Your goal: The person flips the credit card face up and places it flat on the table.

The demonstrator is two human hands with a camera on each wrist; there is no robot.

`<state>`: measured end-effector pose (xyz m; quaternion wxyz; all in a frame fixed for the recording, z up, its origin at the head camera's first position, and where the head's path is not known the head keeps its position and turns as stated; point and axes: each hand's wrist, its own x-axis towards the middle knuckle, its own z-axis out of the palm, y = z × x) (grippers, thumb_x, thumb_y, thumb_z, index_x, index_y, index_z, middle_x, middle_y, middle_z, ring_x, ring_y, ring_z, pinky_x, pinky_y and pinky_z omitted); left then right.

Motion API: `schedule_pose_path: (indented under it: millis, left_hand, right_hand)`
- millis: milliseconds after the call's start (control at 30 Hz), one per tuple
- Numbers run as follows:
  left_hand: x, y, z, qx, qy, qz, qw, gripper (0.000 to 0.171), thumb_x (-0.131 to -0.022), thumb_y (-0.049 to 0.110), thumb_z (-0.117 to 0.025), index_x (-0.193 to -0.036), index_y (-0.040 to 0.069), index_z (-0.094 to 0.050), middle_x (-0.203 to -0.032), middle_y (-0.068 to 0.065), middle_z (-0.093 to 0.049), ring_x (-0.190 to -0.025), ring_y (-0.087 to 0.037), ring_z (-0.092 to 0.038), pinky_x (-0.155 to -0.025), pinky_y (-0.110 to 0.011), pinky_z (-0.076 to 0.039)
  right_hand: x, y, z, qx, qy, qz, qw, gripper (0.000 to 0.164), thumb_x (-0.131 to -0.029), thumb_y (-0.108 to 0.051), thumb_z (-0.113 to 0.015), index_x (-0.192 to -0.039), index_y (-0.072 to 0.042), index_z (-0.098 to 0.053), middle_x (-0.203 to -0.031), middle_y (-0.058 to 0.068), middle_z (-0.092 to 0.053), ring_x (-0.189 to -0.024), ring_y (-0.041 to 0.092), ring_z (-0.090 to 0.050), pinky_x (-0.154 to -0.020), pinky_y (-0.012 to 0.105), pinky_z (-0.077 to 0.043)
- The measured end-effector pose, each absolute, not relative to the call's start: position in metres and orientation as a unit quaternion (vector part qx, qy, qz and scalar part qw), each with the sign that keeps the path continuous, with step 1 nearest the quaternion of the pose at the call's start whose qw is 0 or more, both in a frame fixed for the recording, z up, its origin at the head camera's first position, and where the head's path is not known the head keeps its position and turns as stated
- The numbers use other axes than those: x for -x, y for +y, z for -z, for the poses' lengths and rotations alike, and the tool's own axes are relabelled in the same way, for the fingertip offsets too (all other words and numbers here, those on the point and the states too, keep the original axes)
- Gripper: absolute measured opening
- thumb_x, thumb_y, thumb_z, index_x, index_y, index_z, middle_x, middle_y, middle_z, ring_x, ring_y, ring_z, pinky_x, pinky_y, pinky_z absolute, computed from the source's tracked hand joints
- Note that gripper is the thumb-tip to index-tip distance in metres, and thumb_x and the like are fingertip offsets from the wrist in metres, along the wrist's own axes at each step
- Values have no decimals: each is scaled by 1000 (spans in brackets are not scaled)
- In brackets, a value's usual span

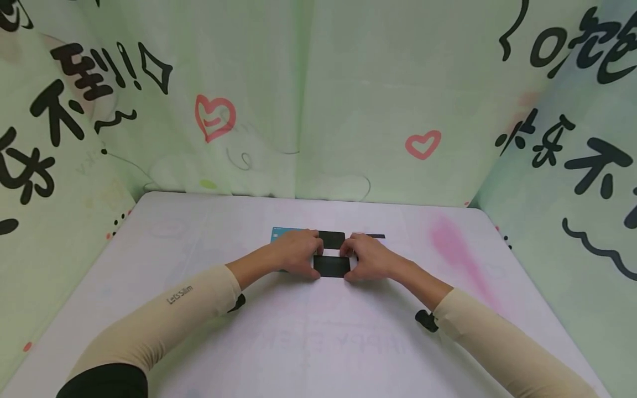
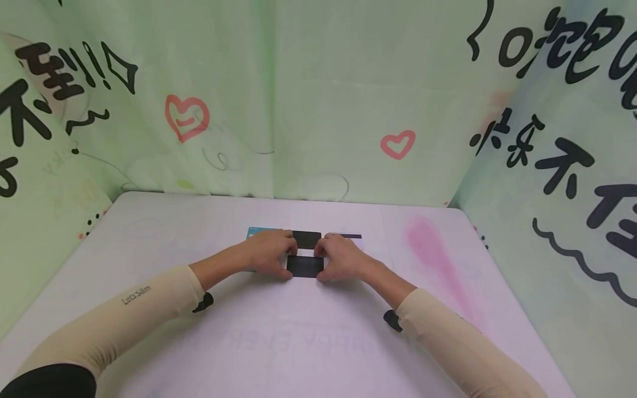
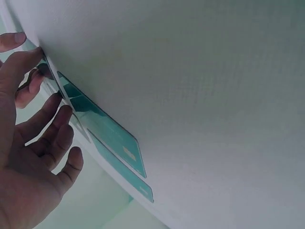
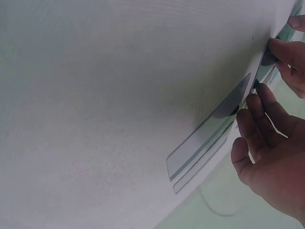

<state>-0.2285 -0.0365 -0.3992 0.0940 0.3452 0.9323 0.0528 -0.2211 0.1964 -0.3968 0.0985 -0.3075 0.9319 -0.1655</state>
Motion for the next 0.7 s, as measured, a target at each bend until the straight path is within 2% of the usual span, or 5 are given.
schedule_pose_path:
  millis: [367, 700]
  left_hand:
    - [228, -36, 402, -367, 924, -76, 72, 48, -79, 45, -87, -107, 9, -71, -96, 1, -64, -91, -15, -58, -86, -32, -51]
    - [230, -36, 401, -374, 920, -88, 77, 47, -78, 45, -87, -106, 11, -71, -98, 2, -64, -92, -14, -59, -89, -31, -51]
  right_hand:
    - [219, 198, 398, 321, 927, 172, 88, 44, -71, -21, -89, -108, -7, -70, -98, 3, -65, -93, 20, -61, -84, 34, -48]
    - [216, 198, 397, 322, 926, 175, 88, 44, -72, -25, -90, -109, -8, -71, -99, 2, -65, -94, 21, -60, -84, 34, -47]
